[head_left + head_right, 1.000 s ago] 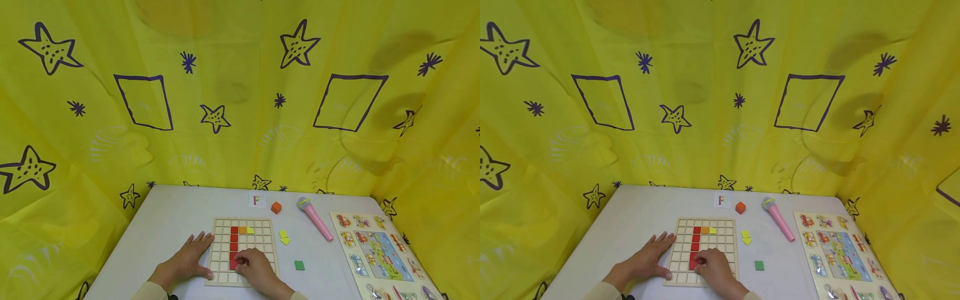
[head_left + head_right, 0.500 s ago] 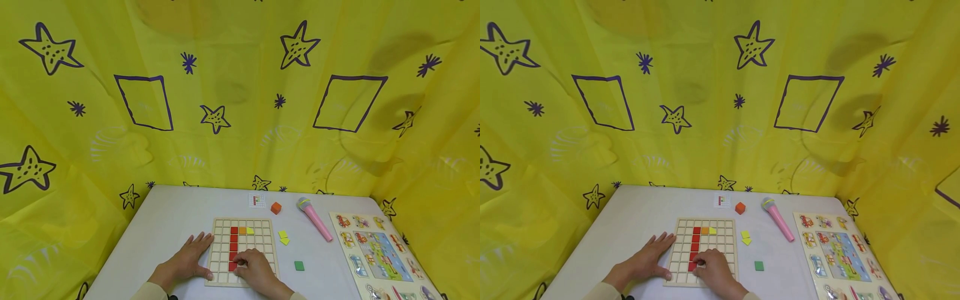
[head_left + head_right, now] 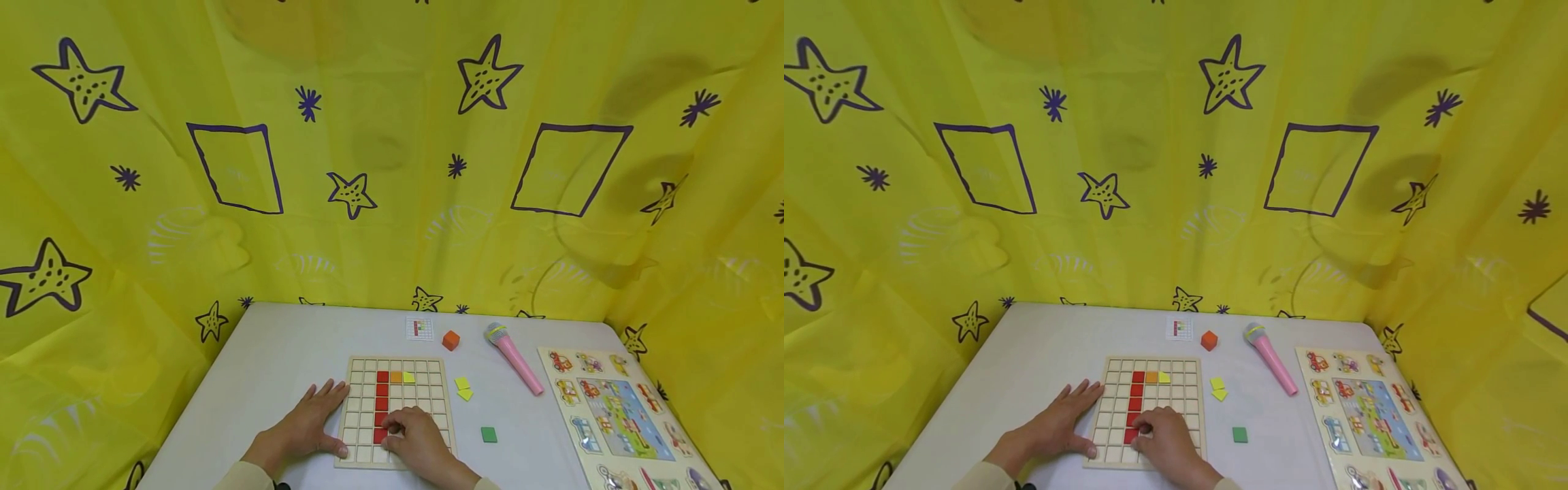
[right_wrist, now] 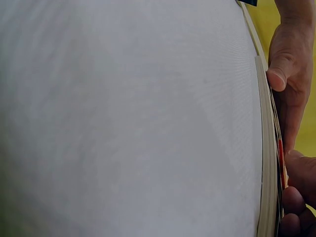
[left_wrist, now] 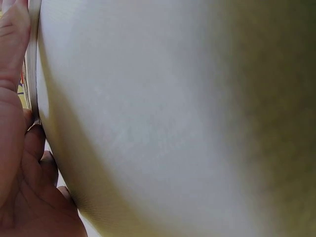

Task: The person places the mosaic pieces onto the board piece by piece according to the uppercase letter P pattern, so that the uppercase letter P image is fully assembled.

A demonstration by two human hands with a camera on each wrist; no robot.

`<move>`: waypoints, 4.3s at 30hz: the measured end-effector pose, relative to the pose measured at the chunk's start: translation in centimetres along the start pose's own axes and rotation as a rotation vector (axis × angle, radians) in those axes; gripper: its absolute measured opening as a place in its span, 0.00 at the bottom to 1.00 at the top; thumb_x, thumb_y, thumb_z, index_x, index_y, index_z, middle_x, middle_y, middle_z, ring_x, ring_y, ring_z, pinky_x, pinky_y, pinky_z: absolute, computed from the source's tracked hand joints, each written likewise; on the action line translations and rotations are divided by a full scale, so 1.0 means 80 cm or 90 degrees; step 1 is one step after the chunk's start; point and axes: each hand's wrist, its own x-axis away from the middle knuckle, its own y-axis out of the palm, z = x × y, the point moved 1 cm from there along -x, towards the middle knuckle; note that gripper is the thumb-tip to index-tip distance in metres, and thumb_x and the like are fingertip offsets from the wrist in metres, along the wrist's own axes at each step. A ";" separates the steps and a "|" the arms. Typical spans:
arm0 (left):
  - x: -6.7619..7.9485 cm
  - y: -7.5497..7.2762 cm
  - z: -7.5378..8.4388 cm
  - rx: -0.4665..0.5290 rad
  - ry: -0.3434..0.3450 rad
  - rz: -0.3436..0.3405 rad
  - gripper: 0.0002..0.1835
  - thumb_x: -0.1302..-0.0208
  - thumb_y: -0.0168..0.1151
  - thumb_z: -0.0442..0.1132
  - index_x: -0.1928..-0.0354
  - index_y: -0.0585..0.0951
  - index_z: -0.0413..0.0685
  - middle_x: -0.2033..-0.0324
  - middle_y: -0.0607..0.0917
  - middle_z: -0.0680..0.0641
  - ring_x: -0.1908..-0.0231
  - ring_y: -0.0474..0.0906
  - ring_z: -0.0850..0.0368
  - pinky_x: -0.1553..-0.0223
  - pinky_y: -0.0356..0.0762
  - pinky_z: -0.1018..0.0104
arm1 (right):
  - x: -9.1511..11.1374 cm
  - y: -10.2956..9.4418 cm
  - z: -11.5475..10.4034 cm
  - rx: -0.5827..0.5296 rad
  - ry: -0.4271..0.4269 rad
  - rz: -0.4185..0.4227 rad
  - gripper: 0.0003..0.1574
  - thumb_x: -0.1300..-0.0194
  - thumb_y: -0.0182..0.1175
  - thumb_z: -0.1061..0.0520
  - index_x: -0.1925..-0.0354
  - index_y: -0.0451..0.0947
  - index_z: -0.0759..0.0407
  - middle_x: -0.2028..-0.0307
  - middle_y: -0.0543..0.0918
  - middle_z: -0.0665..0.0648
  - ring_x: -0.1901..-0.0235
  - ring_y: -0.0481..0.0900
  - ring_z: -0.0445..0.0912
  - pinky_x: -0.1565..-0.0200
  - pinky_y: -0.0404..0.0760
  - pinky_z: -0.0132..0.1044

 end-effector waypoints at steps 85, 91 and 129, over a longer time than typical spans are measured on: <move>0.001 0.000 0.001 -0.007 0.008 0.003 0.67 0.58 0.81 0.66 0.18 0.61 0.46 0.18 0.63 0.44 0.17 0.50 0.38 0.17 0.41 0.35 | 0.054 -0.176 0.129 -0.047 0.246 0.125 0.16 0.35 0.72 0.63 0.48 0.87 0.58 0.62 0.88 0.51 0.64 0.81 0.37 0.60 0.82 0.28; 0.000 0.000 0.001 -0.012 0.010 0.000 0.67 0.58 0.81 0.66 0.18 0.61 0.46 0.19 0.63 0.43 0.17 0.50 0.38 0.17 0.41 0.35 | 0.047 -0.171 0.127 -0.127 0.263 0.151 0.19 0.33 0.69 0.66 0.44 0.86 0.63 0.58 0.89 0.56 0.63 0.84 0.38 0.61 0.85 0.28; 0.002 0.000 0.000 -0.003 0.003 0.007 0.66 0.58 0.83 0.65 0.18 0.62 0.47 0.19 0.63 0.44 0.17 0.50 0.38 0.18 0.41 0.34 | -0.023 -0.098 0.045 -0.260 0.218 0.161 0.17 0.35 0.70 0.68 0.48 0.88 0.61 0.63 0.89 0.56 0.63 0.84 0.42 0.63 0.83 0.27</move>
